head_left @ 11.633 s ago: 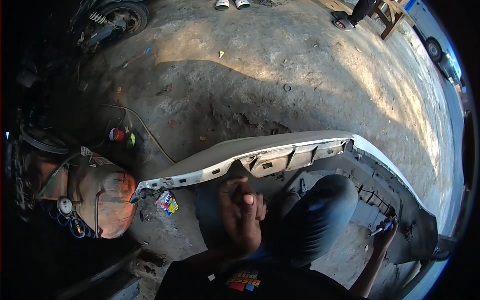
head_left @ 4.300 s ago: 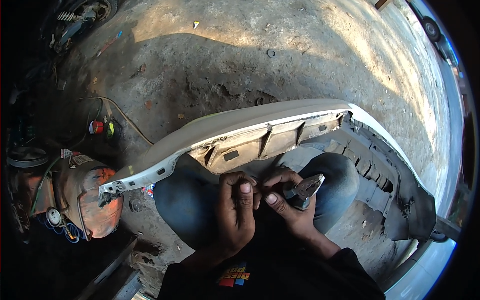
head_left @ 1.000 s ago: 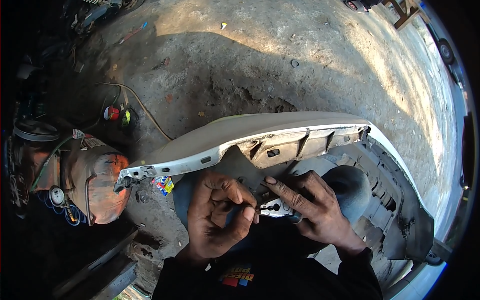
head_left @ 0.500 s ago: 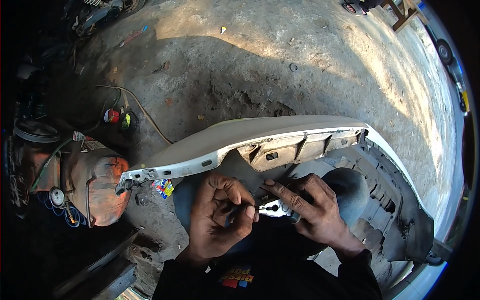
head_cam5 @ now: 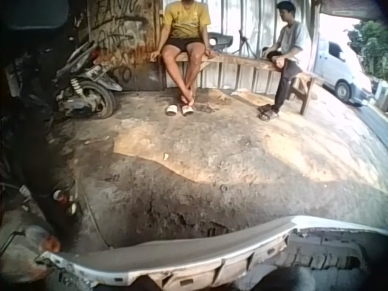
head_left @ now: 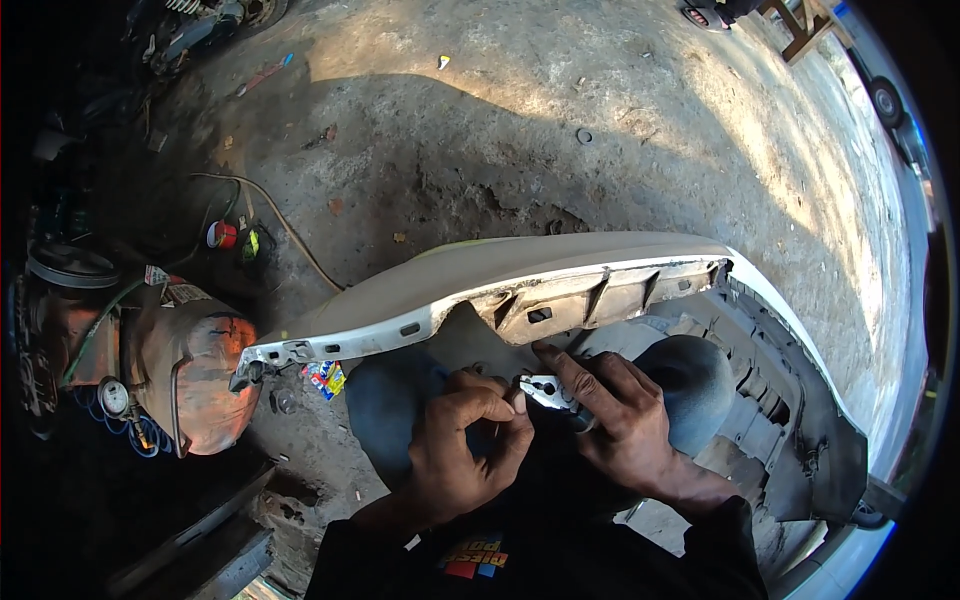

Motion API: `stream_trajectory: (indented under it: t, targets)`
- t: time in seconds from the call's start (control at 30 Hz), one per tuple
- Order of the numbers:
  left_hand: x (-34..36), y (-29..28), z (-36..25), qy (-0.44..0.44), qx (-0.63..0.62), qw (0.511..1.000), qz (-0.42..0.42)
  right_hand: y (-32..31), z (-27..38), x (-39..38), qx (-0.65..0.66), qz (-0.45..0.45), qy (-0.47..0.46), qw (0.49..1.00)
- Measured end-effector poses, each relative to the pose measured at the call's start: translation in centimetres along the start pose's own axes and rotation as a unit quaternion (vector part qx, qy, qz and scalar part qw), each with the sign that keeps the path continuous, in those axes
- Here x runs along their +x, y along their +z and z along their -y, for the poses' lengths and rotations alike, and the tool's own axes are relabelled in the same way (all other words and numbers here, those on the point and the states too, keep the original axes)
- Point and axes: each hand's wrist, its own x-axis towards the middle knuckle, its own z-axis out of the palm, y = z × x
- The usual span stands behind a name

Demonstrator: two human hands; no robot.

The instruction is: Repairing a damaged car bumper using a soldering iron and pliers.

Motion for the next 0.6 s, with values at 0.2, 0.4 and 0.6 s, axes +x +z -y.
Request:
stream_trajectory:
  t: [0.2,0.4,0.6]
  targets:
    - [0.9,0.4,-1.4,-0.178,-0.309,0.933,-0.045,-0.1,-0.2,0.1,0.02,-0.043,0.025,0.999]
    - [0.4,-0.3,-0.7,-0.205,-0.308,0.928,0.044,0.1,-0.1,0.1,0.038,-0.069,0.022,0.997]
    - [-0.4,0.6,-0.7,-0.126,-0.111,0.985,-0.027,0.2,0.0,0.2,0.034,-0.091,0.021,0.995]
